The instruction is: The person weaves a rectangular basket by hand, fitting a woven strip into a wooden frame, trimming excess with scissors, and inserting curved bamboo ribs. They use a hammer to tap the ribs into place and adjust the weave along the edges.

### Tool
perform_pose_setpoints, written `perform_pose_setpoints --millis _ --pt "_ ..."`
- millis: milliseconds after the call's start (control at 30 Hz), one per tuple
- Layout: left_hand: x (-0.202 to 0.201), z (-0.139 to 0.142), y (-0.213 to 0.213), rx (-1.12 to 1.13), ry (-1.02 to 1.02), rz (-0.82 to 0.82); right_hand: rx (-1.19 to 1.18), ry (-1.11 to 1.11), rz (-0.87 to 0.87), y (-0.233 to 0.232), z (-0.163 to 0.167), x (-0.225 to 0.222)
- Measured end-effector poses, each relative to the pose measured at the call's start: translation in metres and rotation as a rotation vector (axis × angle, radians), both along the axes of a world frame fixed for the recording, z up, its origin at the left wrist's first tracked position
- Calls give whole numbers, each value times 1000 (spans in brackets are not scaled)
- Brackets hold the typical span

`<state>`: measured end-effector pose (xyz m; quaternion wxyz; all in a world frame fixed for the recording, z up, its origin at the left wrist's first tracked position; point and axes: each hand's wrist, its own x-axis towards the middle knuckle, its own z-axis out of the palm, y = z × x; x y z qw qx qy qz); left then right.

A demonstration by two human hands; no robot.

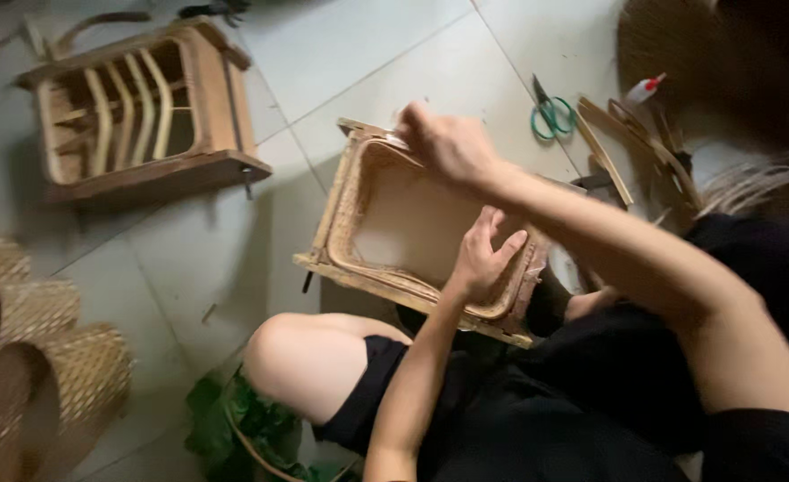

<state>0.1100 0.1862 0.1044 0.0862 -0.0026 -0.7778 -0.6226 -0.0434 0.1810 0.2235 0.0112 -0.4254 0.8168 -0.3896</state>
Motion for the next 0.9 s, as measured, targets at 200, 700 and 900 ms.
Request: perform_pose_setpoints --millis 200,700,900 --pt "4 -7 29 18 -47 195 80 -28 -21 -12 -29 14" --pt "-3 -26 41 -22 -56 308 166 -53 -19 -21 -35 9" --pt "-10 -83 38 -149 -236 369 335 125 83 -69 -116 -12"
